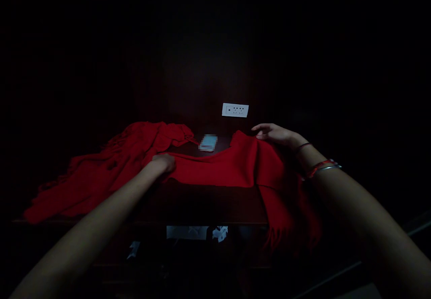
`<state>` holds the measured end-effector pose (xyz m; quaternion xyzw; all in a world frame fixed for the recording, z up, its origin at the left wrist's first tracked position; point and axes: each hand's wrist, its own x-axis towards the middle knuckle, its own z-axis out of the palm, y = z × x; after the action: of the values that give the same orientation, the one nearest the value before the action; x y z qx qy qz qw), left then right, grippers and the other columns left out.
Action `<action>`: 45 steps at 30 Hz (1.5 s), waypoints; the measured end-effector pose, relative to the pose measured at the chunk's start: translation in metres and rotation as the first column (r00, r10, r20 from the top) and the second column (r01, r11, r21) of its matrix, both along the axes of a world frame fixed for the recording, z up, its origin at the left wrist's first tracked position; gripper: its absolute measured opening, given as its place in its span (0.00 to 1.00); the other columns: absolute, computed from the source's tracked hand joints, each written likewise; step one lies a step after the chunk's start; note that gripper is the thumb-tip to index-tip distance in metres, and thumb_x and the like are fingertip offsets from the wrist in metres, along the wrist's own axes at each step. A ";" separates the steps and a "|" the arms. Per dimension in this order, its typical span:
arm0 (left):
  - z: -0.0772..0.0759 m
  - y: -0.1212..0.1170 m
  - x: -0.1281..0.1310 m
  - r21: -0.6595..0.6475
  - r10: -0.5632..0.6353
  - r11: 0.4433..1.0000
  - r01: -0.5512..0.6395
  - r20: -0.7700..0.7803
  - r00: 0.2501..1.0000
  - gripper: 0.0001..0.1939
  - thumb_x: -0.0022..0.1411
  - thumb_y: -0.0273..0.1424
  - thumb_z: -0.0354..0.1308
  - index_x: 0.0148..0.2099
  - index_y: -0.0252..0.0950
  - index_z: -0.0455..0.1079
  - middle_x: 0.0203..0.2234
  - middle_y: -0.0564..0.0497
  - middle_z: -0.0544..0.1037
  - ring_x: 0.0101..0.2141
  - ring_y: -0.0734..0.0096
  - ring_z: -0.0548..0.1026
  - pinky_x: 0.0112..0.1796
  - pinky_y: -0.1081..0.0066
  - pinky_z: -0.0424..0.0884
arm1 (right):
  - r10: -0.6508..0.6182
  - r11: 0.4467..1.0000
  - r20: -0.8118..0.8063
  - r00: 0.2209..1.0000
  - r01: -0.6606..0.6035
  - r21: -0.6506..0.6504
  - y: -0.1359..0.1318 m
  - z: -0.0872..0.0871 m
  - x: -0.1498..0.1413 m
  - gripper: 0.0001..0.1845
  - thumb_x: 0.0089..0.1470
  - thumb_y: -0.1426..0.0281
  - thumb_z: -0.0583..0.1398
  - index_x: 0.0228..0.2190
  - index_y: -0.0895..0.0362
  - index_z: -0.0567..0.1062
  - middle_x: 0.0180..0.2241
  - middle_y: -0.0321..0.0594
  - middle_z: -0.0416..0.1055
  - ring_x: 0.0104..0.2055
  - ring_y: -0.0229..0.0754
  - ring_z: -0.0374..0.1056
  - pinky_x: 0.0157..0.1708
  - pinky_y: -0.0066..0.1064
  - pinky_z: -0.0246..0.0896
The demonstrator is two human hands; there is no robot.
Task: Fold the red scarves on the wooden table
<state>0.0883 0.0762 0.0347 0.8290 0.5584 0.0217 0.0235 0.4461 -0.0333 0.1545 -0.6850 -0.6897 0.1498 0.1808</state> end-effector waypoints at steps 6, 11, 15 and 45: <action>-0.011 -0.017 0.064 -0.018 -0.251 0.968 0.252 0.021 0.968 0.31 0.56 0.51 0.30 0.59 0.43 0.43 0.58 0.49 0.41 0.56 0.57 0.41 0.50 0.54 0.46 | -0.312 0.949 0.391 0.866 0.269 0.162 0.019 -0.043 -0.026 0.22 0.46 0.73 0.54 0.45 0.59 0.63 0.48 0.54 0.56 0.48 0.54 0.53 0.41 0.44 0.52; -0.040 0.010 0.067 -0.082 -0.144 0.986 0.143 0.000 0.990 0.33 0.55 0.53 0.29 0.59 0.45 0.41 0.58 0.48 0.42 0.56 0.54 0.39 0.50 0.51 0.42 | 0.125 0.991 0.514 0.849 -0.084 -0.101 0.002 -0.086 -0.061 0.29 0.47 0.59 0.52 0.50 0.58 0.58 0.52 0.52 0.51 0.52 0.53 0.49 0.45 0.42 0.50; -0.042 0.024 0.059 -0.093 -0.156 0.984 0.155 -0.005 0.988 0.34 0.53 0.54 0.30 0.59 0.46 0.40 0.58 0.48 0.41 0.56 0.54 0.38 0.50 0.52 0.41 | 0.309 0.949 0.505 0.806 -0.225 -0.222 -0.013 -0.103 -0.066 0.30 0.47 0.61 0.53 0.51 0.58 0.58 0.51 0.52 0.53 0.52 0.52 0.51 0.45 0.39 0.51; -0.029 0.013 0.057 -0.075 -0.249 0.965 0.252 0.057 0.967 0.34 0.53 0.55 0.30 0.59 0.47 0.40 0.58 0.52 0.38 0.56 0.56 0.35 0.51 0.52 0.37 | 0.205 0.960 0.403 0.892 -0.102 -0.262 0.001 -0.059 -0.061 0.30 0.44 0.56 0.55 0.46 0.62 0.65 0.43 0.51 0.65 0.42 0.46 0.63 0.40 0.33 0.57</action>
<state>0.1452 0.0888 0.0052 0.8905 0.4488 0.0155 0.0731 0.3848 -0.0320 0.0955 -0.6604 -0.7422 0.0907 -0.0687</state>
